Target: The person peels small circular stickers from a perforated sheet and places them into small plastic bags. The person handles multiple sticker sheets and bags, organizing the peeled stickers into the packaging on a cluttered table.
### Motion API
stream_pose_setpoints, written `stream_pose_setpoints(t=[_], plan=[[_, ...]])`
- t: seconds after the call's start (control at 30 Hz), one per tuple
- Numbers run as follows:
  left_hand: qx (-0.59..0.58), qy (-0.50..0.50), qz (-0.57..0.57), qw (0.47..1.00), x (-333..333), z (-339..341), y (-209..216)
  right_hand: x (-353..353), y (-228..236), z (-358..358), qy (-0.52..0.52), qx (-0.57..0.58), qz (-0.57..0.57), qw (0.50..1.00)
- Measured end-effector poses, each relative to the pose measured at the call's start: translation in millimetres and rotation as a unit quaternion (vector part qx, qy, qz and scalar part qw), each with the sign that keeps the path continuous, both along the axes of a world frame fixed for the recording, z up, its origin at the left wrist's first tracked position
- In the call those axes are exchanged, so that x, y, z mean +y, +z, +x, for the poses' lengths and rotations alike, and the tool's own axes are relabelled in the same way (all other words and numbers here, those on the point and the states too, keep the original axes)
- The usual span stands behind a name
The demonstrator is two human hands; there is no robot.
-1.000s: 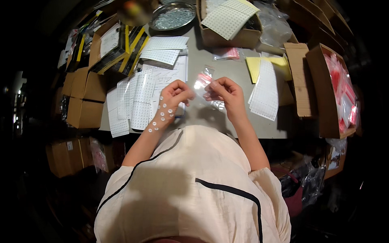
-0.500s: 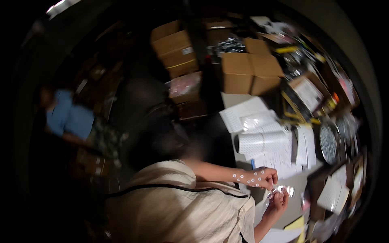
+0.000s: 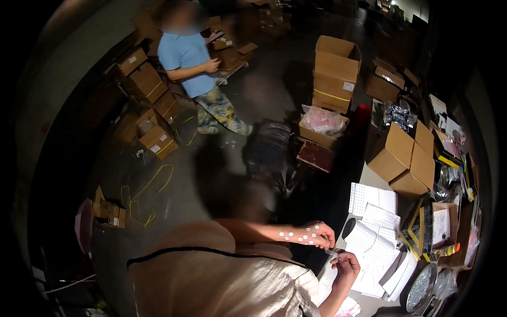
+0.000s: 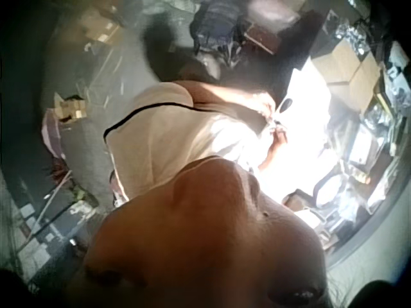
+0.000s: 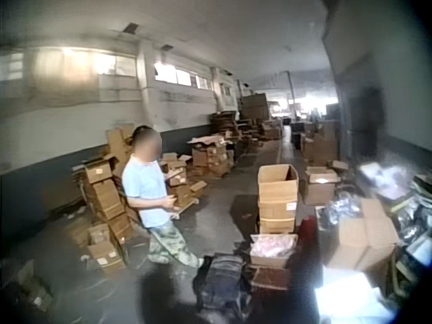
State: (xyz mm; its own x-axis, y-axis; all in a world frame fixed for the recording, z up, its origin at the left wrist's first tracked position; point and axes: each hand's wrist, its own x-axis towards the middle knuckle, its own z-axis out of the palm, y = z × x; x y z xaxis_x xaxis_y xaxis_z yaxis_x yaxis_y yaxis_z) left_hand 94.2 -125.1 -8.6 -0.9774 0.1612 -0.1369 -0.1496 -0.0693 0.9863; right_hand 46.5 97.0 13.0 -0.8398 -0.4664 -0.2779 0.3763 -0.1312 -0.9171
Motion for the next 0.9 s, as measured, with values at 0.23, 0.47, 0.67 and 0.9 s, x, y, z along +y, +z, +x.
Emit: stream_pose_setpoints(t=[0.23,0.47,0.67,0.9], plan=[[-0.168,0.007,0.134,0.977,-24.5,24.4,11.2,-48.8,4.1,8.0,0.012,0.078,-0.061,0.995],[-0.159,0.028,0.174,0.971,-44.0,41.3,-6.1,-71.9,5.7,16.9,0.096,0.171,0.002,0.981],[-0.116,0.057,0.099,0.987,-50.0,51.5,-16.5,-76.0,12.2,23.4,0.105,0.055,-0.031,0.992],[-0.075,0.065,0.094,0.991,-41.0,51.4,-15.1,-78.2,-0.2,28.8,0.052,-0.014,0.003,0.999]])
